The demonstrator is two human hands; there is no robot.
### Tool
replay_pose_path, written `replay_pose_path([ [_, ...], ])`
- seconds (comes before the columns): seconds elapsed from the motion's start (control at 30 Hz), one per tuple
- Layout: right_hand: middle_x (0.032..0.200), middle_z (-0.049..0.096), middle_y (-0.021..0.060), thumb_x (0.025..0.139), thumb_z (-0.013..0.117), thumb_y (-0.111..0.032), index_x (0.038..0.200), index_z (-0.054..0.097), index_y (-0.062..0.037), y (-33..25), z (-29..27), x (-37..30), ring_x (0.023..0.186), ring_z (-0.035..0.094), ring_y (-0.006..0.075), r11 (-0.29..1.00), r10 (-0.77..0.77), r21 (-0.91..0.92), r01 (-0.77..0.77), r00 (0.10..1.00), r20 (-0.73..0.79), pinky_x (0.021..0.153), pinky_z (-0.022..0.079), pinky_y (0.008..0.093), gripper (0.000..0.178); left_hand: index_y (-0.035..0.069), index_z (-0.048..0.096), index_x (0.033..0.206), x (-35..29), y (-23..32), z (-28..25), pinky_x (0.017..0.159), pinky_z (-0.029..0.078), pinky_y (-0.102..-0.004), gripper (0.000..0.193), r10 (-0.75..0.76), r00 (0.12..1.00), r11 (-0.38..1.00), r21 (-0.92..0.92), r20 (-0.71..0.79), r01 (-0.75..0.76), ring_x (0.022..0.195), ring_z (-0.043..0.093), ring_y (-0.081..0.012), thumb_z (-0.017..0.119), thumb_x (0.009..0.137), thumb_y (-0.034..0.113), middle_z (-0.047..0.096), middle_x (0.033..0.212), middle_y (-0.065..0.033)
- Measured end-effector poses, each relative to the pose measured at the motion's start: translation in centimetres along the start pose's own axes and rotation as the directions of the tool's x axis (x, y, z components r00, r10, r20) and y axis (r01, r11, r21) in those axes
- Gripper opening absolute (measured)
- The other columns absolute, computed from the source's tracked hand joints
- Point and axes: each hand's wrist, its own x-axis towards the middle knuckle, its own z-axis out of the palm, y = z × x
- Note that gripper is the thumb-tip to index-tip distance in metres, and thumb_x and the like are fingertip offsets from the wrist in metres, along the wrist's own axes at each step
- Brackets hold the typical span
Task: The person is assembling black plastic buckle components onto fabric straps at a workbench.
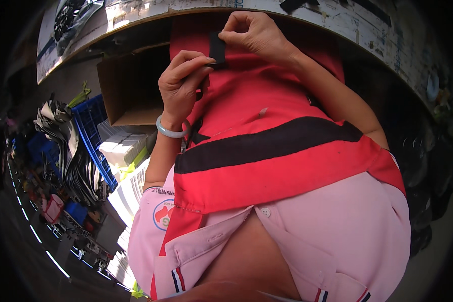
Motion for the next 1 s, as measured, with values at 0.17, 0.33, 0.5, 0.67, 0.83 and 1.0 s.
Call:
replay_pose_path([
  [0.17, 0.08, 0.064, 0.0024, 0.09, 0.066, -0.024, 0.093, 0.063, -0.003, -0.1, 1.3, 0.1, 0.076, 0.062, 0.0094, 0.979, 0.079, 0.168, -0.114, 0.976, 0.203, 0.07, 0.051, 0.0241, 0.022, -0.001, 0.07, 0.094, -1.3, 2.0, -3.1, 0.047, 0.039, -0.018, 0.014, -0.15, 0.988, 0.987, 0.059, 0.034, 0.148, 0.058, 0.052, -0.0035, 0.064, 0.083, -0.008, 0.061, 0.085, -0.0017],
  [0.33, 0.084, 0.063, 0.0024, 0.094, 0.061, -0.024, 0.097, 0.063, -0.003, 0.1, 1.5, -0.1, 0.076, 0.06, 0.0091, 0.989, 0.131, 0.04, -0.145, 0.963, 0.236, 0.07, 0.05, 0.0236, 0.022, 0.004, 0.067, 0.112, -2.9, 3.0, -7.8, 0.044, 0.04, -0.016, 0.026, -0.224, 0.85, 0.946, 0.104, -0.477, 0.308, 0.055, 0.053, -0.0039, 0.067, 0.086, 0.001, 0.065, 0.107, -0.0045],
  [0.5, 0.083, 0.061, 0.0005, 0.095, 0.06, -0.022, 0.1, 0.063, -0.0017, -2.9, 3.9, -0.5, 0.07, 0.056, 0.0062, 0.987, 0.116, 0.064, -0.148, 0.926, 0.358, 0.063, 0.048, 0.0209, 0.021, -0.001, 0.067, 0.111, -0.9, -0.7, -3.6, 0.049, 0.044, -0.0188, 0.025, -0.148, 0.933, 0.989, -0.062, -0.329, 0.135, 0.058, 0.056, -0.0062, 0.067, 0.089, 0.009, 0.069, 0.091, -0.0074],
  [0.67, 0.077, 0.063, 0.0016, 0.092, 0.064, -0.02, 0.098, 0.064, -0.0011, -3.4, 2.9, -0.8, 0.063, 0.057, 0.0054, 0.949, 0.212, 0.157, -0.275, 0.921, 0.328, 0.055, 0.046, 0.0185, 0.02, -0.004, 0.067, 0.108, 0.9, -2.5, 0.9, 0.05, 0.044, -0.0184, 0.038, -0.207, 0.943, 0.966, -0.203, -0.259, 0.157, 0.061, 0.056, -0.0051, 0.057, 0.096, 0.031, 0.066, 0.077, -0.0034],
  [0.83, 0.076, 0.063, 0.0014, 0.09, 0.067, -0.017, 0.097, 0.06, -0.0028, -1.3, 2.6, -1.3, 0.064, 0.059, 0.0063, 0.962, 0.172, 0.174, -0.211, 0.962, 0.211, 0.053, 0.046, 0.0185, 0.017, -0.004, 0.061, 0.12, 1.8, -3.1, 2.3, 0.046, 0.042, -0.0188, 0.046, -0.232, 0.957, 0.948, -0.262, -0.174, 0.182, 0.059, 0.053, -0.005, 0.053, 0.097, 0.036, 0.067, 0.082, -0.0038],
  [1.0, 0.078, 0.065, 0.006, 0.087, 0.064, -0.006, 0.093, 0.058, -0.0006, -1.3, 2.0, -0.7, 0.065, 0.066, 0.014, 0.966, 0.121, 0.21, -0.149, 0.982, 0.143, 0.059, 0.05, 0.0234, 0.01, -0.002, 0.059, 0.124, 2.6, -4.2, 2.9, 0.048, 0.041, -0.0185, 0.048, -0.143, 0.97, 0.986, -0.112, -0.198, 0.122, 0.061, 0.053, -0.0054, 0.054, 0.097, 0.037, 0.066, 0.087, -0.0031],
])
